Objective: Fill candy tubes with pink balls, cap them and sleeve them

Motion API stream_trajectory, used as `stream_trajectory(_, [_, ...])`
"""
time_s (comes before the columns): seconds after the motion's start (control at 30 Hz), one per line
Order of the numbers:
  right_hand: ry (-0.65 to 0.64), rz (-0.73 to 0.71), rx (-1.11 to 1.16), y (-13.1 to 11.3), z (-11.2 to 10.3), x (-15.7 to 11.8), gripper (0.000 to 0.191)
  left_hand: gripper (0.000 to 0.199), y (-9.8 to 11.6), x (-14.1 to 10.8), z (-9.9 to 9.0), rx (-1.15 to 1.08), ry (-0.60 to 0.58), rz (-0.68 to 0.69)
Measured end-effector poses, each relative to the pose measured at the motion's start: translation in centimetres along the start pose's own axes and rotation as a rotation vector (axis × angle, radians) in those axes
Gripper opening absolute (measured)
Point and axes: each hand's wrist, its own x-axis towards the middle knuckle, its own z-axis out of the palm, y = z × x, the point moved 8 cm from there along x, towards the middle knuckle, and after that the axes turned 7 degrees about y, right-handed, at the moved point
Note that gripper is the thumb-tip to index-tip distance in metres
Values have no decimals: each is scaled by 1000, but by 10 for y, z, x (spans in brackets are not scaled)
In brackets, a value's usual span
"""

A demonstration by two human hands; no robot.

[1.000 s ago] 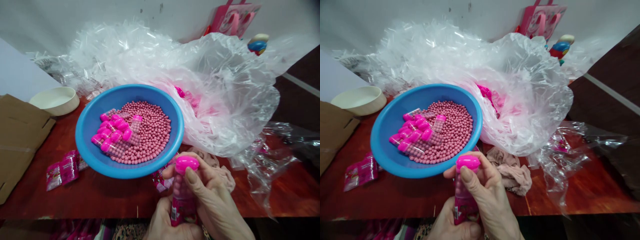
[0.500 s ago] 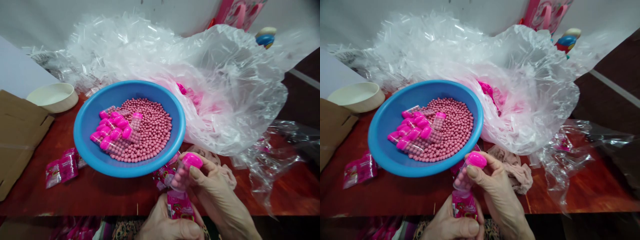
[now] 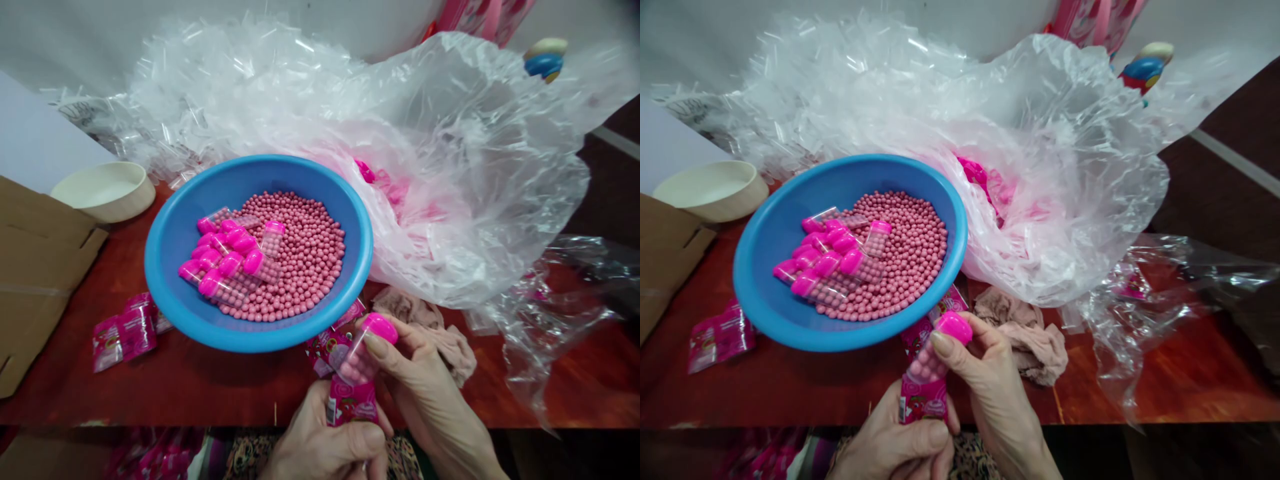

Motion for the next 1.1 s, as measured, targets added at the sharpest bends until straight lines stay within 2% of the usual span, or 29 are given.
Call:
stream_trajectory(0.17, [-24, -30, -92, -3, -2, -3, 25, 43, -4, 2, -2, 24, -53, 1])
stream_trajectory(0.3, [-114, -40, -114, -8, 5, -6, 20, 50, -7, 3, -9, 88, 7, -32])
stream_trajectory(0.4, [-137, -91, -177, -12, 7, -8, 19, 53, -6, 4, -10, 119, -16, 13])
stream_trajectory(0.5, [-105, -151, -234, -13, 5, -9, 19, 60, -6, 6, -12, 143, -19, 56])
stream_trajectory(0.6, [-74, -192, -292, -9, 3, -10, 22, 77, -6, 4, -18, 173, 58, 57])
stream_trajectory(0.67, [-42, -268, -381, -9, 0, -10, 23, 82, -4, 1, -23, 218, 132, 42])
stream_trajectory(0.73, [-5, -360, -494, -12, -3, -10, 22, 75, 0, -1, -27, 293, 180, 51])
stream_trajectory(0.83, [16, -460, -594, -19, -4, -11, 24, 63, 9, 0, -29, 430, 211, 136])
stream_trajectory(1.0, [-68, -525, -629, -32, 2, -13, 28, 62, 19, -1, -23, 512, 191, 248])
stream_trajectory(1.03, [-94, -558, -651, -35, 4, -16, 32, 60, 20, -3, -24, 529, 212, 255])
stream_trajectory(1.1, [-156, -626, -704, -40, 9, -21, 39, 52, 24, -8, -29, 585, 328, 270])
